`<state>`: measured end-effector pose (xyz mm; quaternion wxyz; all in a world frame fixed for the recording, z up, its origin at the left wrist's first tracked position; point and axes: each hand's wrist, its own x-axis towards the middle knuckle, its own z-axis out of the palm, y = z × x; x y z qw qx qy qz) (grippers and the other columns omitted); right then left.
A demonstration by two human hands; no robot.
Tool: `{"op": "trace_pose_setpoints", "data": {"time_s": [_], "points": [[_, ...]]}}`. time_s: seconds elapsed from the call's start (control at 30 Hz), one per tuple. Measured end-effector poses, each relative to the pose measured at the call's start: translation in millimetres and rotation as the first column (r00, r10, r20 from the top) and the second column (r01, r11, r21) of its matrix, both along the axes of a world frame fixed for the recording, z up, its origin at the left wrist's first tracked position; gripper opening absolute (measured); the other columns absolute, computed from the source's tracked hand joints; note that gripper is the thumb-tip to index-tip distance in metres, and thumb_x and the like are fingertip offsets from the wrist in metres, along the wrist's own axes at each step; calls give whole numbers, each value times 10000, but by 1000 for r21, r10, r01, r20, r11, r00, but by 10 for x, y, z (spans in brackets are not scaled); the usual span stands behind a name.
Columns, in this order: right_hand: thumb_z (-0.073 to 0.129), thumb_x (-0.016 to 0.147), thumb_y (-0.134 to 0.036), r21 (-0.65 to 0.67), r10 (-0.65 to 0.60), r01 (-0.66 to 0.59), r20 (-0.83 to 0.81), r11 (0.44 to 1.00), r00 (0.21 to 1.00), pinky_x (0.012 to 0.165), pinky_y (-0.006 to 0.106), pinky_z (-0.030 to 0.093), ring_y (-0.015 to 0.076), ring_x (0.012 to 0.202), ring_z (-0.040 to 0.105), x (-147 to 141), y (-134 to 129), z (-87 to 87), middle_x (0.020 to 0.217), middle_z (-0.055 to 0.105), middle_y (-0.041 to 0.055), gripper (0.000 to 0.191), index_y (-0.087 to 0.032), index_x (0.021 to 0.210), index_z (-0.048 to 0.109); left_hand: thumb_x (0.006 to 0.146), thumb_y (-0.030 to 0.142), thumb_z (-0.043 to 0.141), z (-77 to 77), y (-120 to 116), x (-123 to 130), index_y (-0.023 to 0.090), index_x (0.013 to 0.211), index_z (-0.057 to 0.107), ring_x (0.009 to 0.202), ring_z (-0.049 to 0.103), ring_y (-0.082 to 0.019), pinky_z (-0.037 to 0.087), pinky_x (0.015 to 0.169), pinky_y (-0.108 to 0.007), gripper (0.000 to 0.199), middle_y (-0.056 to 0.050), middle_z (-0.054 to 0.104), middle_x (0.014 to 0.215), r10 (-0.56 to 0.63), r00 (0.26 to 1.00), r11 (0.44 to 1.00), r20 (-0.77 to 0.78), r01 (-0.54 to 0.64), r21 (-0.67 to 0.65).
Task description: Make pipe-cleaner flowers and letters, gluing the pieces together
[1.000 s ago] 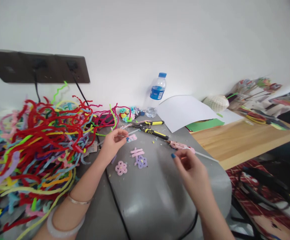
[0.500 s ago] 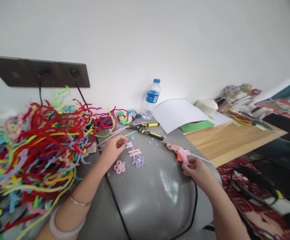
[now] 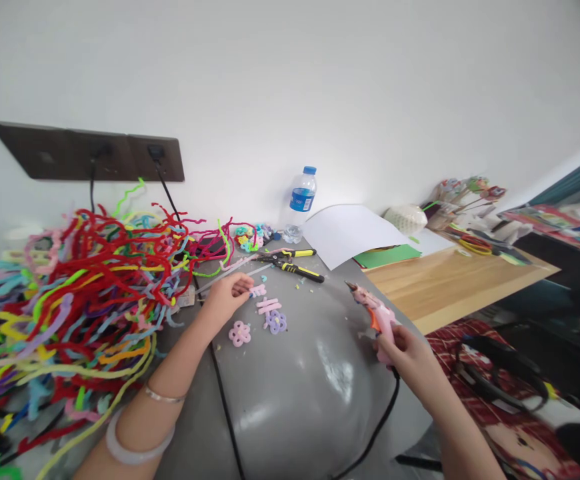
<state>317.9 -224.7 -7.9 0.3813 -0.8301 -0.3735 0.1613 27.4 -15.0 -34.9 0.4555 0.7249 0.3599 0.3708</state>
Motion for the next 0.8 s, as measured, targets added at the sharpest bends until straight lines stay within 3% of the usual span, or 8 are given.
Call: {"op": "trace_pose_setpoints", "data": {"time_s": [0.1,0.27,0.43,0.53,0.67,0.8], "points": [[644,652,-476,102,34,-3,-302,995,953,448,283,450,194,485,612,-142,39,152,604,679,40,295,-230,752,516,716,189,631,2,9,-7,167,824,671,741,691,-165,581,741,-307,117,-47,734,798,4,1000,1000,6,-4,0],[666,709,-522,201,164,-69,-506,977,847,365,218,282,81,345,385,-428,174,289,506,547,-39,347,-218,756,506,696,144,612,8,3,-21,159,809,682,710,681,-154,571,716,-290,134,-45,735,782,9,1000,1000,-10,-9,15],[742,694,-541,240,284,-168,-612,956,738,459,231,374,110,479,497,-596,351,277,621,604,3,415,-180,831,589,702,134,602,33,-38,-1,165,841,709,702,679,-157,555,683,-275,178,-49,748,795,3,999,999,-46,-1,36],[728,738,-509,254,346,-235,-646,938,680,458,229,331,91,483,388,-623,440,281,558,493,-29,363,-164,736,615,722,166,617,43,-50,24,168,815,703,686,676,-162,541,642,-264,126,-42,734,754,13,998,999,-65,-10,38],[710,762,-517,274,395,-286,-684,918,613,448,232,285,83,487,280,-613,534,289,540,388,-51,419,-192,591,509,729,161,618,41,-41,45,174,773,683,672,668,-164,536,635,-266,79,-26,711,713,32,997,999,-71,-30,29],[722,768,-526,274,421,-327,-692,905,586,469,239,270,93,502,269,-551,602,200,542,328,-71,413,-201,645,500,722,147,609,38,-23,46,172,759,676,653,655,-155,538,635,-262,80,-18,700,695,33,997,999,-67,-32,8]]}}
